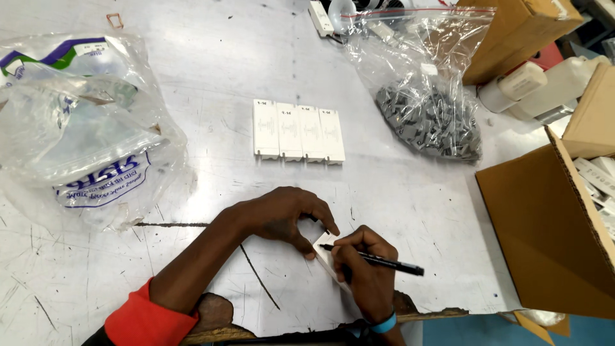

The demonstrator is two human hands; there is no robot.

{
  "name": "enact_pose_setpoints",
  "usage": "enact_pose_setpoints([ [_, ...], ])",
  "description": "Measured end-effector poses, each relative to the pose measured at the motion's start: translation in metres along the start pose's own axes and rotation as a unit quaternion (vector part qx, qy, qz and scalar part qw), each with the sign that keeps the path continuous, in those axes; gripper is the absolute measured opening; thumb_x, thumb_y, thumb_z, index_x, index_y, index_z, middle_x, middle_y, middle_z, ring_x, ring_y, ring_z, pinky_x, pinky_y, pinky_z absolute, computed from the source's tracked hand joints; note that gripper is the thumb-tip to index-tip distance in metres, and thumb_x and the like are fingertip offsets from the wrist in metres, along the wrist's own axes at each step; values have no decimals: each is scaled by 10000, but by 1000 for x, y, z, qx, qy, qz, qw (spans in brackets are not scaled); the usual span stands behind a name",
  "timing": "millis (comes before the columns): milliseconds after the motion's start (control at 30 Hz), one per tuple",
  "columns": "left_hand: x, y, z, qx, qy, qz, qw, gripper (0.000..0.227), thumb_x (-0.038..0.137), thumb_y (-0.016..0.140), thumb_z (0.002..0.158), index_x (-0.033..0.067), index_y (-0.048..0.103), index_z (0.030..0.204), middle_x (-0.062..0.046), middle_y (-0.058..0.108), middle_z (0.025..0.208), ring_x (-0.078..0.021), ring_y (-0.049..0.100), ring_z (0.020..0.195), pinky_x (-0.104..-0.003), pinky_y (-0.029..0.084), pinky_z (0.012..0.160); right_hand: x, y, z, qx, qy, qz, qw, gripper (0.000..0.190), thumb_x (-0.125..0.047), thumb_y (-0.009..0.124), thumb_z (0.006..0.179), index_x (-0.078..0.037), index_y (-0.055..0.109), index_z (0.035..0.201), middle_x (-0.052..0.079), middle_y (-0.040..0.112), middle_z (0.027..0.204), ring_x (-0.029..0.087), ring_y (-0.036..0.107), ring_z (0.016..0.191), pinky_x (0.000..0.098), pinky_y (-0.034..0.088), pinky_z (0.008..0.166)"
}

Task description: The person writes labels on white plastic electrical components using a black marker and organizes them in a row on a workstation.

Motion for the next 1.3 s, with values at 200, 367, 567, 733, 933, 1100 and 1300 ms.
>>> enact_pose_setpoints([
  [200, -5, -1, 1, -9, -28, -4, 1000, 564, 276, 915, 596, 282, 787, 1145, 49, 757, 1091, -164, 682, 1045, -327, 565, 891, 7, -10, -4, 57, 2, -26, 998, 79, 32, 638, 765, 66, 655, 696, 101, 600, 526, 112, 494, 391, 275, 352, 354],
  [367, -10, 2, 3, -12, -38, 15, 999, 564, 290, 920, 595, 298, 789, 1143, 52, 756, 1093, -165, 671, 1042, -334, 553, 883, 10, -7, -3, 44, 6, -14, 999, 119, 10, 671, 778, 68, 650, 677, 93, 578, 507, 103, 462, 390, 268, 336, 360],
  [567, -14, 4, 4, -8, -37, -3, 999, 573, 304, 924, 576, 305, 790, 1134, 56, 759, 1097, -159, 689, 1062, -325, 573, 908, 7, -5, -2, 42, 2, -23, 999, 126, -7, 676, 788, 58, 671, 681, 77, 600, 522, 93, 485, 409, 258, 353, 376],
  [733, -15, 4, 4, -10, -45, 11, 999, 579, 314, 930, 573, 306, 786, 1135, 55, 755, 1092, -156, 682, 1065, -325, 566, 911, 6, -3, -1, 34, -15, -51, 998, 143, -23, 672, 804, 47, 689, 681, 68, 602, 521, 90, 498, 417, 255, 366, 390],
  [933, -13, 3, 3, -8, -39, 16, 999, 576, 312, 925, 579, 309, 784, 1138, 55, 758, 1078, -160, 689, 1041, -325, 568, 899, 8, -4, -1, 32, -14, -50, 998, 138, -26, 676, 801, 46, 687, 683, 70, 596, 512, 92, 493, 412, 257, 363, 390],
  [1100, -14, 4, 5, -9, -36, 14, 999, 570, 301, 928, 575, 310, 784, 1127, 62, 761, 1076, -157, 688, 1043, -320, 566, 901, 8, -3, 0, 30, -11, -42, 999, 155, -33, 677, 814, 46, 674, 680, 73, 601, 515, 95, 494, 404, 257, 365, 381],
  [1300, -10, 1, 2, 1, -34, 1, 999, 571, 296, 930, 577, 313, 788, 1130, 47, 746, 1074, -161, 687, 1047, -321, 571, 902, 7, -8, -1, 49, 13, -35, 998, 144, -25, 681, 798, 47, 675, 673, 86, 590, 503, 109, 493, 385, 265, 368, 360],
])
Point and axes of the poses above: each hand's wrist, its own z-axis towards the middle knuckle, its own y-axis out of the palm, x = y × z, the point moved 9 cm from there along z, towards the middle knuckle
